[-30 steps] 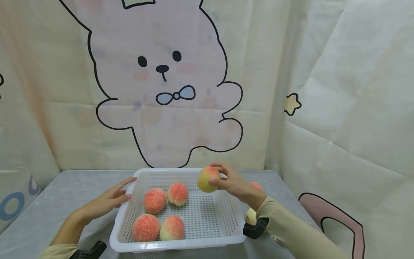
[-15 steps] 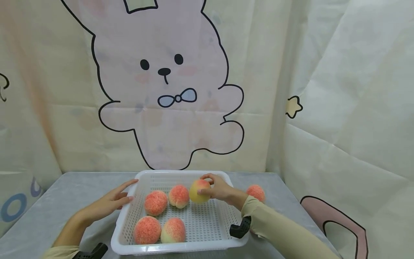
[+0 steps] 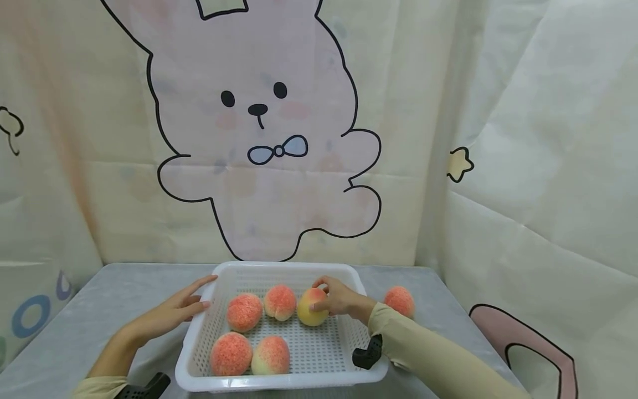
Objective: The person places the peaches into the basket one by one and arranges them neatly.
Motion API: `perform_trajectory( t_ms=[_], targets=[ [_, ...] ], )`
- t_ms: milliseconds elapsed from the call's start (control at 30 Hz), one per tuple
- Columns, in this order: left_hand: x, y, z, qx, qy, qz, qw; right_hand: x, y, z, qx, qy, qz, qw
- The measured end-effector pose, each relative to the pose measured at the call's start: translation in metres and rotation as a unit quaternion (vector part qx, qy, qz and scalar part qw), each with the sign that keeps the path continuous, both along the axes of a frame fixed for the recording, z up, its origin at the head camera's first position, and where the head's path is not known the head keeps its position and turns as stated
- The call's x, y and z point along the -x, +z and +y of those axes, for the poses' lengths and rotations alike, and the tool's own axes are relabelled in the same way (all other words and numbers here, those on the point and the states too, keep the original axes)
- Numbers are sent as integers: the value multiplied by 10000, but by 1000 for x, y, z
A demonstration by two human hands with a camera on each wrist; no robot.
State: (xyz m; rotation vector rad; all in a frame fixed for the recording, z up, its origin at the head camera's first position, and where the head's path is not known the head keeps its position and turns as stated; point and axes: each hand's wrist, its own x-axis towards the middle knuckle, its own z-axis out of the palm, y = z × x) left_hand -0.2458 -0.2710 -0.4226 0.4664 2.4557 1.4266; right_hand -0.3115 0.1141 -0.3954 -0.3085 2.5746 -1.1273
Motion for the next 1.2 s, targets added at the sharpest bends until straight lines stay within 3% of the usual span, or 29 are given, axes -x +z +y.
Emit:
perform_trajectory(
  t_ms=[200, 500, 700, 833, 967, 1067, 1200],
  targets=[
    [0, 0, 0, 47, 55, -124, 9999, 0, 1, -4, -73, 303, 94, 9995],
    [0, 1, 1, 73, 24, -134, 9999, 3, 2, -9, -286, 367, 97, 9989],
    [-1, 6, -2, 148, 122, -159, 9997, 1, 19, 1, -209, 698, 133, 9973],
    [-1, 8, -3, 185, 159, -153, 9996, -2, 46, 26, 439, 819, 272, 9953],
    [-1, 7, -3, 104, 134, -217, 9996, -7, 68, 66, 1214, 1054, 464, 9859],
    [-1, 5, -3, 14, 29, -200, 9998, -13, 76, 101, 1295, 972, 884, 9828],
    [2, 4, -2, -27, -102, -84, 9999, -21, 76, 144, 925, 580, 1466, 9832]
  ],
)
